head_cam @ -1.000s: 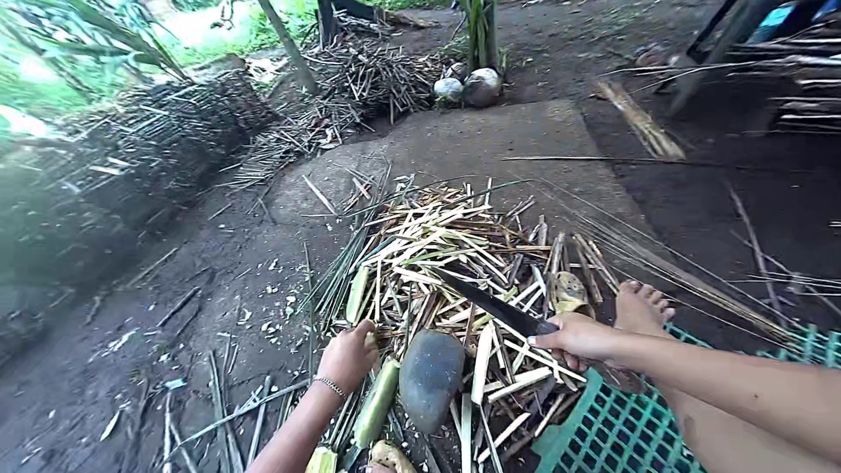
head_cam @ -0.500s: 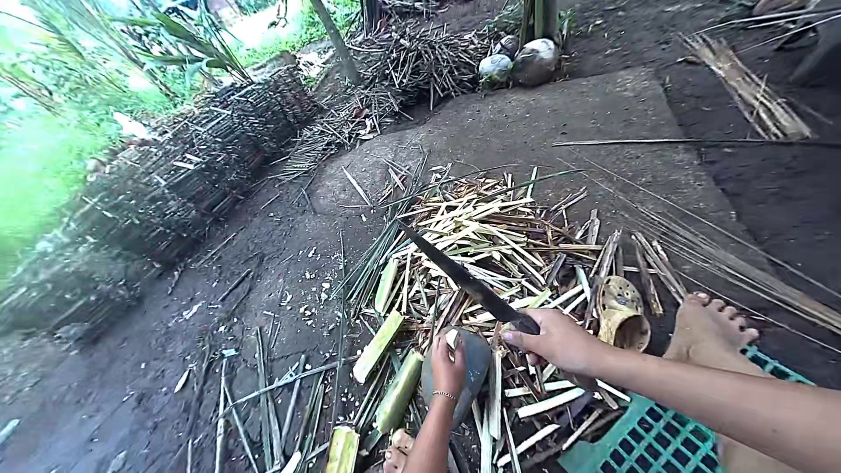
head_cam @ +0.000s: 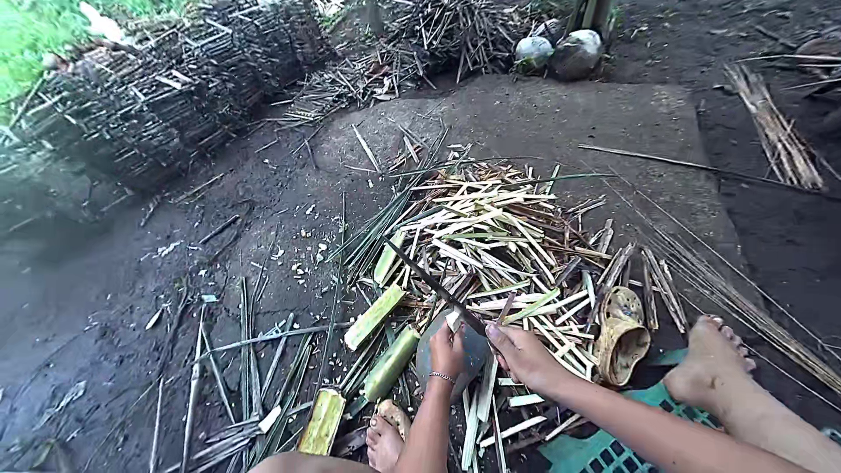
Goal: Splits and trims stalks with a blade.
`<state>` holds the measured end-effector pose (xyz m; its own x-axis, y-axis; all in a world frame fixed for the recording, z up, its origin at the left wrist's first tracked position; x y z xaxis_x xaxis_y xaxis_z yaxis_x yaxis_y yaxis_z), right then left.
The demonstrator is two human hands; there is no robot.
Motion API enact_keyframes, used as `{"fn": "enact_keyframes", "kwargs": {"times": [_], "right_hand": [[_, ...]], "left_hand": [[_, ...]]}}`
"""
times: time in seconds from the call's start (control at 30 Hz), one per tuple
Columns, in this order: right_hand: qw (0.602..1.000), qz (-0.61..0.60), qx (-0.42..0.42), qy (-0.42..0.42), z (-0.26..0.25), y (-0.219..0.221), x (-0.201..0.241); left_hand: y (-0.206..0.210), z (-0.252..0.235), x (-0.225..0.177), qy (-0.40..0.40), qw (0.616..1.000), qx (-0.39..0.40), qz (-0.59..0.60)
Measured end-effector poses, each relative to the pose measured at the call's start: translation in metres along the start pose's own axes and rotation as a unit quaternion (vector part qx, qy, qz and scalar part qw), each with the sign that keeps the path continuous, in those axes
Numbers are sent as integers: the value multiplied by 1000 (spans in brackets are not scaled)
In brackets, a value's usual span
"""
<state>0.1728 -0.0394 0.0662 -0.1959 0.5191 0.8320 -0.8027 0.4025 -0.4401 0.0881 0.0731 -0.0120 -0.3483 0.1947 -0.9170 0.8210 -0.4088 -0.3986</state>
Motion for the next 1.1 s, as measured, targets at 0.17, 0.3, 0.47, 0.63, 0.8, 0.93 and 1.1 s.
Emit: {"fn": "enact_keyframes", "kwargs": {"times": [0.17,0.3,0.47,0.63,0.8,0.93,1.1], "right_hand": [[999,-29,-23,5,1,1,-2],[996,-53,-55,-43,4,-5,16],[999,-28,-46,5,-9,7,-12],[999,6,-30,43,-1,-2,-4],[993,59,13,97,3,-13,4],[999,-6,-41,32,11,-19,14],[964,-173,-139,-145,26,-34,55]], "left_hand": [[1,0,-3,14,1000,-8,7],[6,0,-1,24,1000,-9,17],[6,1,-1,33,999,-16,12],[13,3,-2,43,999,1,25],[17,6,-5,57,998,11,21],[20,2,-6,34,999,32,19],[20,4,0,24,999,28,23]]}}
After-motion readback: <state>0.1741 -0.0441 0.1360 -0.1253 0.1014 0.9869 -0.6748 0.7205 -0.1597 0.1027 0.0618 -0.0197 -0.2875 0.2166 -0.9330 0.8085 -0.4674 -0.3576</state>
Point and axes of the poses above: each hand's wrist, its own z-axis away from the middle knuckle, its own y-axis out of the palm, x = y × z, the point moved 10 cm from there along -z, towards the middle knuckle, and after that the axes turned 13 degrees about -x, right-handed, at the moved point
